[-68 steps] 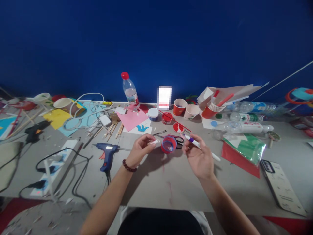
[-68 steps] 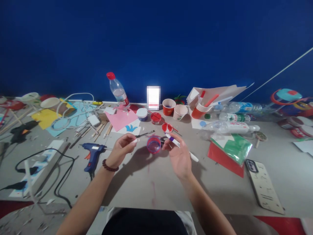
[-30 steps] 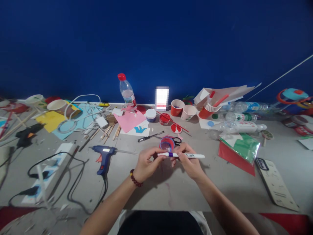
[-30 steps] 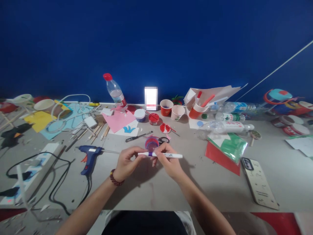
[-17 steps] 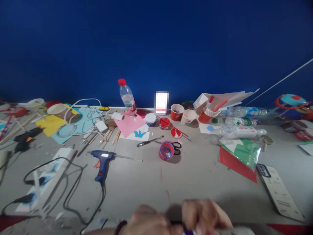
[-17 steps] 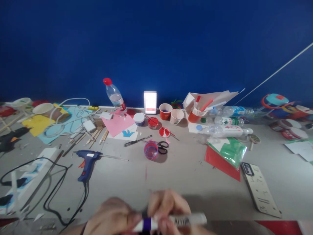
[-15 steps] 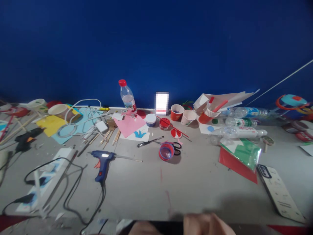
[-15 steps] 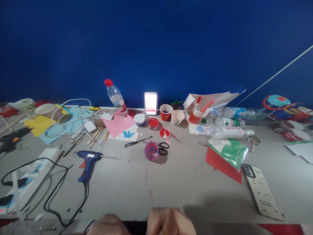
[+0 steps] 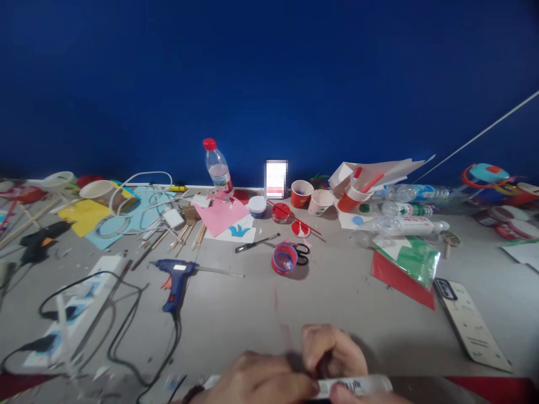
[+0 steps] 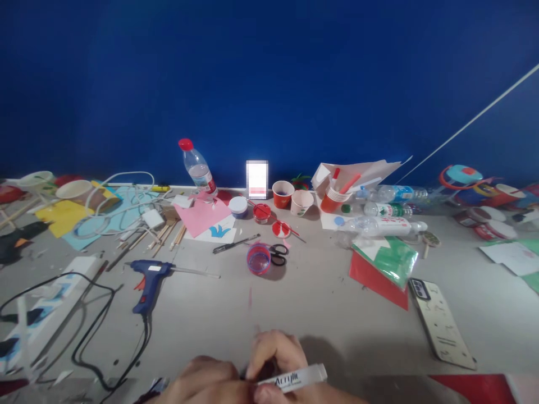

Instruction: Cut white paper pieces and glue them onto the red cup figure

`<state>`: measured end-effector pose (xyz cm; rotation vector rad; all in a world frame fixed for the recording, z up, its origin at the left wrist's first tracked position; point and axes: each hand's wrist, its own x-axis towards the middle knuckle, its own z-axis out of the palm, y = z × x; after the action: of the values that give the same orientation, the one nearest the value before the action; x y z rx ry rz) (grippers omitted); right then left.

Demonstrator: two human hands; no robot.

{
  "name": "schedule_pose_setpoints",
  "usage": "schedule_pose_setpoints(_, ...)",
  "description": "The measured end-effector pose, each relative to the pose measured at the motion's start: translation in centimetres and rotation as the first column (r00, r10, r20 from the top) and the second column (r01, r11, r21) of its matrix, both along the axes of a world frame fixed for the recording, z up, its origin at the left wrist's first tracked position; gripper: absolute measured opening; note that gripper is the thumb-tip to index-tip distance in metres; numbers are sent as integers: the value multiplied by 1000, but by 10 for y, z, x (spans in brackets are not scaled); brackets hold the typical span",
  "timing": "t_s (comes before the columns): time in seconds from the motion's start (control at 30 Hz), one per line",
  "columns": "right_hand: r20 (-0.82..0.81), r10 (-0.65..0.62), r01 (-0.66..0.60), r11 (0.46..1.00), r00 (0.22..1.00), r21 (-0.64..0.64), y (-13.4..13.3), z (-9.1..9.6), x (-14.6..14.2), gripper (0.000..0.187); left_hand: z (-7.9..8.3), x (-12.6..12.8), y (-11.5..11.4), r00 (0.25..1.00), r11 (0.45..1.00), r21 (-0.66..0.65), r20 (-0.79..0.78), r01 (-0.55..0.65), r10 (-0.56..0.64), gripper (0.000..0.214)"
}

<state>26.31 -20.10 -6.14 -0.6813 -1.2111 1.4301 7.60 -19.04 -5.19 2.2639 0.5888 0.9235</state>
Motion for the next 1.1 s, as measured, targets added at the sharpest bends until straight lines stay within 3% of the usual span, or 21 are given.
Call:
schedule_pose_setpoints(0.1,-1,-87,87,996,996,21,12,3,16,29,8,-3,4,993,996,-48,-99,-72,66,18)
schedule_pose_setpoints(0.23,3,-267,264,953,964,-146,25,-10,32,36,16,-8,8,981,981,-155,-171,-119,92,19)
schedule_pose_setpoints(0.3,84,-216,230,945,973,-233,29,-20,32,40,16,-7,13,981,977,-185,-181,-107,73,19)
schedule_pose_setpoints(0.4,185,-31,89,945,982,-315,36,-29,26,48,9,-2,23,980,986,-135,-187,-99,73,19)
schedule_pose_setpoints(0.5,223,34,33,957,974,-288,44,-23,19,49,2,3,34,988,993,-92,-139,-76,63,23)
schedule_pose_setpoints(0.67,246,127,-47,950,961,-308,49,-5,16,50,4,5,47,999,986,-168,-38,5,-12,25)
schedule_pose_setpoints(0.9,147,148,-85,927,978,-366,45,1,9,53,22,6,54,998,988,-155,-52,29,-37,27)
schedule_pose_setpoints(1.1,169,124,-42,904,978,-425,45,3,12,55,20,14,54,998,975,-223,-57,17,-31,20)
